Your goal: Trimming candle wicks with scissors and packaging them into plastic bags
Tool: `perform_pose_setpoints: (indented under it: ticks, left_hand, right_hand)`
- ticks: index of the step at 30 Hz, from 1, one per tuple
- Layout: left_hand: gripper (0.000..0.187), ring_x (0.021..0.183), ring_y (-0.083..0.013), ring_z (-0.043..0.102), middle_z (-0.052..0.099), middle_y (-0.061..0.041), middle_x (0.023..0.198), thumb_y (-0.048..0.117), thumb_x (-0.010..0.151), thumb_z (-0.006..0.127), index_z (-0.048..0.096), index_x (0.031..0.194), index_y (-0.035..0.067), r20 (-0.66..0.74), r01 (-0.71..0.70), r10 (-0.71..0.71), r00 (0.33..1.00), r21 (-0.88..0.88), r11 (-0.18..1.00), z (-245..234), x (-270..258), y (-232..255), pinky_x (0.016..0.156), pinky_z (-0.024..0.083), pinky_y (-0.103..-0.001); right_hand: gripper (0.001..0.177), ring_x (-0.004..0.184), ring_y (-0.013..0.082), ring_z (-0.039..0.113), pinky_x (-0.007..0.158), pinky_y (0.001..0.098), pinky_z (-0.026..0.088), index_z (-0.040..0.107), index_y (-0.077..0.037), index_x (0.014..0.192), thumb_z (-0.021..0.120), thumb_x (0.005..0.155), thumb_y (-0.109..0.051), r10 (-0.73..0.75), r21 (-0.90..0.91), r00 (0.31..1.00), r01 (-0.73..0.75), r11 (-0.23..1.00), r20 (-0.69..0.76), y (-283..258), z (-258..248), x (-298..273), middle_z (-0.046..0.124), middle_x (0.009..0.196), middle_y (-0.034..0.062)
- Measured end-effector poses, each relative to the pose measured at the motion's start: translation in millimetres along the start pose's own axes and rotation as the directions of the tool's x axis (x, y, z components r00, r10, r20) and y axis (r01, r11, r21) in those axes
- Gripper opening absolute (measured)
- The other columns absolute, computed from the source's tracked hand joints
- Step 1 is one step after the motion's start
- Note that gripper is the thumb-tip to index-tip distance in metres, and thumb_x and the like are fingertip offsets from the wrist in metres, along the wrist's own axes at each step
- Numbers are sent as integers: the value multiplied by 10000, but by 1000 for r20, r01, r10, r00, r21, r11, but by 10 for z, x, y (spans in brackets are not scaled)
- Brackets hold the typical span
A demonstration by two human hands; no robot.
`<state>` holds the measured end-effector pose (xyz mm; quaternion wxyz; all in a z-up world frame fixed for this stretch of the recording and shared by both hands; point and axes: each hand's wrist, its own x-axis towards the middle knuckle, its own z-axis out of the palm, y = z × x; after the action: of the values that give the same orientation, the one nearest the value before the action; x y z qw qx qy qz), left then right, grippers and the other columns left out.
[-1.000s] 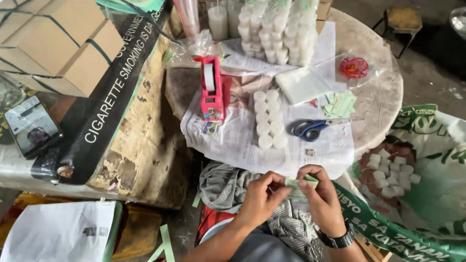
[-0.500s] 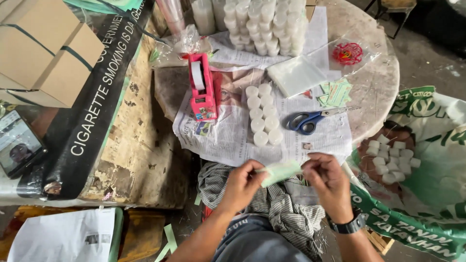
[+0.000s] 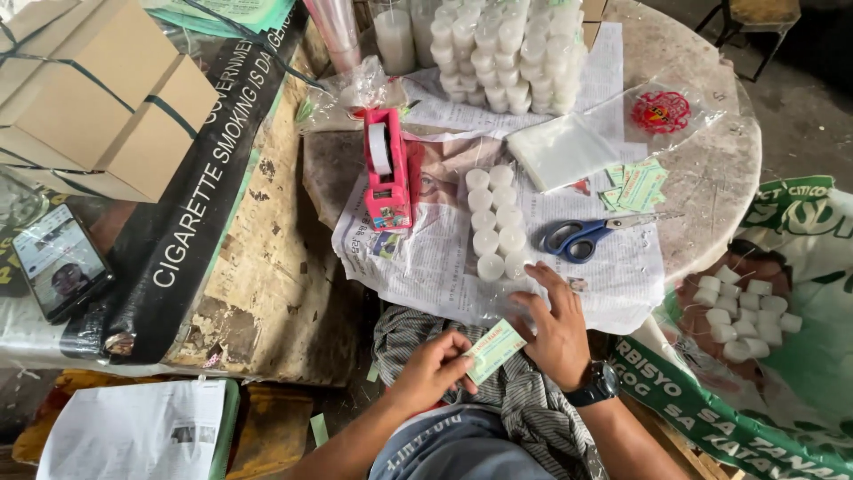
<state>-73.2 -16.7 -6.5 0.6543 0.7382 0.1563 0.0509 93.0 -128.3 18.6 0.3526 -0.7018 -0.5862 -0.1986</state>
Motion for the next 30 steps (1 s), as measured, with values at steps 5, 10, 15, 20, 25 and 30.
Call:
perform_pose_setpoints:
  ticks: [5, 10, 15, 20, 25, 30]
  left_hand:
    - [84, 544, -122, 652, 628, -61, 686, 116, 864, 504, 468, 889, 44, -174, 28, -51, 983, -132, 991, 235, 59, -80, 413, 466, -167]
    - [114, 503, -131, 634, 643, -105, 610, 109, 858, 504, 450, 909, 23, -255, -38, -30, 966, -256, 966, 388, 50, -143, 408, 467, -172]
    - [110, 493, -149, 637, 632, -119, 606, 92, 861, 510, 446, 908, 15, -273, 13, -119, 955, -361, 933, 482, 72, -150, 396, 474, -173]
    - [70, 479, -167, 625, 630, -139, 580, 61, 854, 509, 470, 878, 7, -362, -66, -117, 925, -456, 888, 555, 141, -51, 403, 465, -195]
    - [115, 415, -134, 571, 653, -141, 580, 106, 835, 517, 483, 899, 17, -446, -85, -141, 884, -450, 889, 595, 306, 11, 410, 449, -196]
    - [84, 478, -182, 631, 644, -132, 656, 80, 829, 533, 526, 875, 10, -534, -178, -217, 817, -592, 786, 644, 470, 123, 391, 463, -222]
  right_hand:
    - [179, 1078, 292, 464, 825, 396, 416, 539, -85, 905, 617, 744, -96, 16, 120, 999, -20, 993, 36, 30, -77, 40, 467, 1134, 128]
    - [110, 989, 232, 510, 753, 334, 459, 588, -91, 891, 530, 798, -101, 139, 214, 987, -152, 965, 75, 66, -132, -22, 494, 1090, 99]
    - [125, 968, 211, 518, 782, 341, 452, 607, -81, 892, 539, 792, -113, 179, 227, 980, -194, 954, 87, 63, -147, -27, 522, 1042, 73]
    - [111, 945, 220, 524, 732, 334, 458, 592, -75, 887, 538, 803, -124, 150, 221, 985, -165, 961, 81, 13, -132, -31, 510, 1038, 88]
    - [109, 932, 205, 538, 740, 322, 465, 604, -81, 875, 547, 784, -102, 177, 235, 982, -186, 954, 59, 7, -107, -43, 526, 1019, 60]
    - [124, 944, 220, 531, 751, 335, 459, 594, -87, 905, 524, 810, -122, 128, 225, 991, -131, 966, 28, -16, -120, -31, 518, 1035, 68]
